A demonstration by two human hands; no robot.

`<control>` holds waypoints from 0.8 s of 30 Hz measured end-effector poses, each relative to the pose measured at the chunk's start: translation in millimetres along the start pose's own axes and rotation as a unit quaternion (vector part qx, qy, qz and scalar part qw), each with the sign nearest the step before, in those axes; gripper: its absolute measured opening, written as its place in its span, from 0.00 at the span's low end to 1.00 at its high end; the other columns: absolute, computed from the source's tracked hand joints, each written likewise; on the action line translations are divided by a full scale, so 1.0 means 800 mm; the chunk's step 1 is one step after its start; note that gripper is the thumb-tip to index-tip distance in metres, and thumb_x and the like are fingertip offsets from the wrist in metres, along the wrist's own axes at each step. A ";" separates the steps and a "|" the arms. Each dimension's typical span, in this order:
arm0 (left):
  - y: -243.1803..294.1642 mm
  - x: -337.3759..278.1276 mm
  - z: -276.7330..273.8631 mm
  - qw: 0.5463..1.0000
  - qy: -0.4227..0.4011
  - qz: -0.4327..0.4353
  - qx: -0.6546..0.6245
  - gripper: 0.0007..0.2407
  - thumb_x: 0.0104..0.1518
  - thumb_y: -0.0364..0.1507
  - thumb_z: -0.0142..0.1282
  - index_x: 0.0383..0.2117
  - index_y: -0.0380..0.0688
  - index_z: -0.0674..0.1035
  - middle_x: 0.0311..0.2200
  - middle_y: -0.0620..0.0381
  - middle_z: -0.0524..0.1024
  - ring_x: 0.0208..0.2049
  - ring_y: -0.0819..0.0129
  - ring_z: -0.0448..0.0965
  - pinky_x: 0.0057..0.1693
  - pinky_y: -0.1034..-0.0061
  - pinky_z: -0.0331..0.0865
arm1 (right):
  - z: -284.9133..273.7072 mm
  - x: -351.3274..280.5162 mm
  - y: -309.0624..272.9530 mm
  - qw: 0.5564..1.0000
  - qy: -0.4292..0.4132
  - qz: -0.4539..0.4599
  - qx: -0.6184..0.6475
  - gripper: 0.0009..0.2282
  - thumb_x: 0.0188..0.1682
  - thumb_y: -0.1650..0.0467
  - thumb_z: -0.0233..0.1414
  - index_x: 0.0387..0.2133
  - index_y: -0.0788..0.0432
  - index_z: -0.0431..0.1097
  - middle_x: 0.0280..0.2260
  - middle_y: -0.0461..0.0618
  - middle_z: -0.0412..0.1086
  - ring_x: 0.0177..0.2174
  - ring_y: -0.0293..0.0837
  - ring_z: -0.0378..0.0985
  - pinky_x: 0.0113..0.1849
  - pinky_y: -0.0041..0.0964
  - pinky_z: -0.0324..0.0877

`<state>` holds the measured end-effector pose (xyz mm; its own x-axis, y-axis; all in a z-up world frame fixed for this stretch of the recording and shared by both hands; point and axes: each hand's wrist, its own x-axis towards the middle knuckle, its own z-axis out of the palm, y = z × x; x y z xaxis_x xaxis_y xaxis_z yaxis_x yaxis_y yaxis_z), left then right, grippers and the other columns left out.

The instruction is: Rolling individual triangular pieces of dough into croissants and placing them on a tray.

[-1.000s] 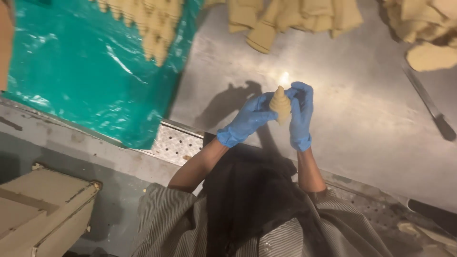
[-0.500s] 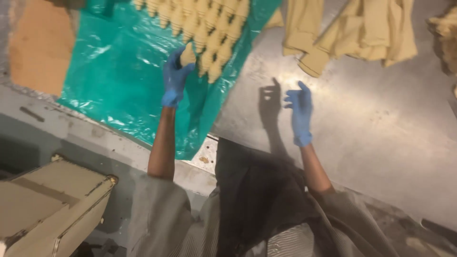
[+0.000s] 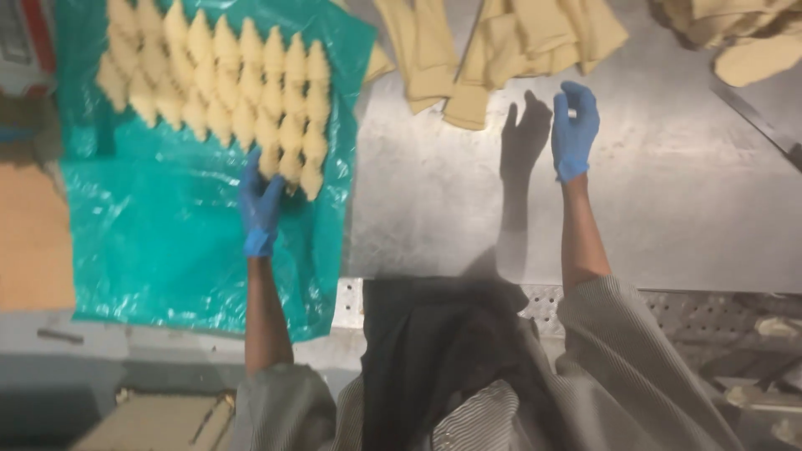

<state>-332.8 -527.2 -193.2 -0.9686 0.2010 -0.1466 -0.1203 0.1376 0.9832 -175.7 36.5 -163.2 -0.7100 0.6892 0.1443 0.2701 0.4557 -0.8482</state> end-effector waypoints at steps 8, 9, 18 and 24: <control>0.012 -0.002 -0.012 0.967 0.003 -0.015 0.256 0.26 0.64 0.25 0.53 0.71 0.39 0.65 0.56 0.35 0.65 0.54 0.50 0.69 0.59 0.62 0.66 | -0.016 0.096 0.095 0.990 0.086 0.028 -0.112 0.19 0.53 0.67 0.63 0.53 0.61 0.68 0.50 0.57 0.71 0.49 0.51 0.74 0.50 0.42 0.71; 0.019 -0.006 -0.010 0.966 -0.009 -0.014 0.258 0.26 0.64 0.25 0.53 0.71 0.39 0.65 0.56 0.35 0.65 0.54 0.50 0.69 0.59 0.62 0.66 | -0.027 0.095 0.115 0.988 0.093 0.037 -0.115 0.19 0.53 0.67 0.63 0.53 0.61 0.68 0.50 0.57 0.71 0.49 0.51 0.74 0.50 0.42 0.71; 0.003 0.014 -0.059 0.991 0.042 -0.082 0.102 0.21 0.58 0.15 0.47 0.61 0.31 0.72 0.46 0.49 0.79 0.48 0.69 0.78 0.57 0.76 0.70 | -0.063 0.167 0.116 0.987 -0.088 0.011 -0.134 0.46 0.41 0.61 0.70 0.70 0.64 0.50 0.65 0.66 0.57 0.63 0.58 0.64 0.62 0.46 0.64; 0.041 0.026 -0.050 0.985 0.003 -0.128 0.117 0.21 0.59 0.17 0.46 0.61 0.32 0.73 0.46 0.49 0.81 0.45 0.71 0.78 0.50 0.79 0.68 | -0.080 0.181 0.002 0.919 -0.186 -0.023 -0.346 0.42 0.40 0.61 0.68 0.69 0.54 0.57 0.70 0.64 0.48 0.57 0.64 0.66 0.54 0.53 0.66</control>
<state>-365.8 -557.2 -159.5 -0.9144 0.1247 -0.3851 -0.3081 0.4025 0.8620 -236.5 173.5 -111.2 -0.8692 0.4791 -0.1224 0.4926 0.8173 -0.2989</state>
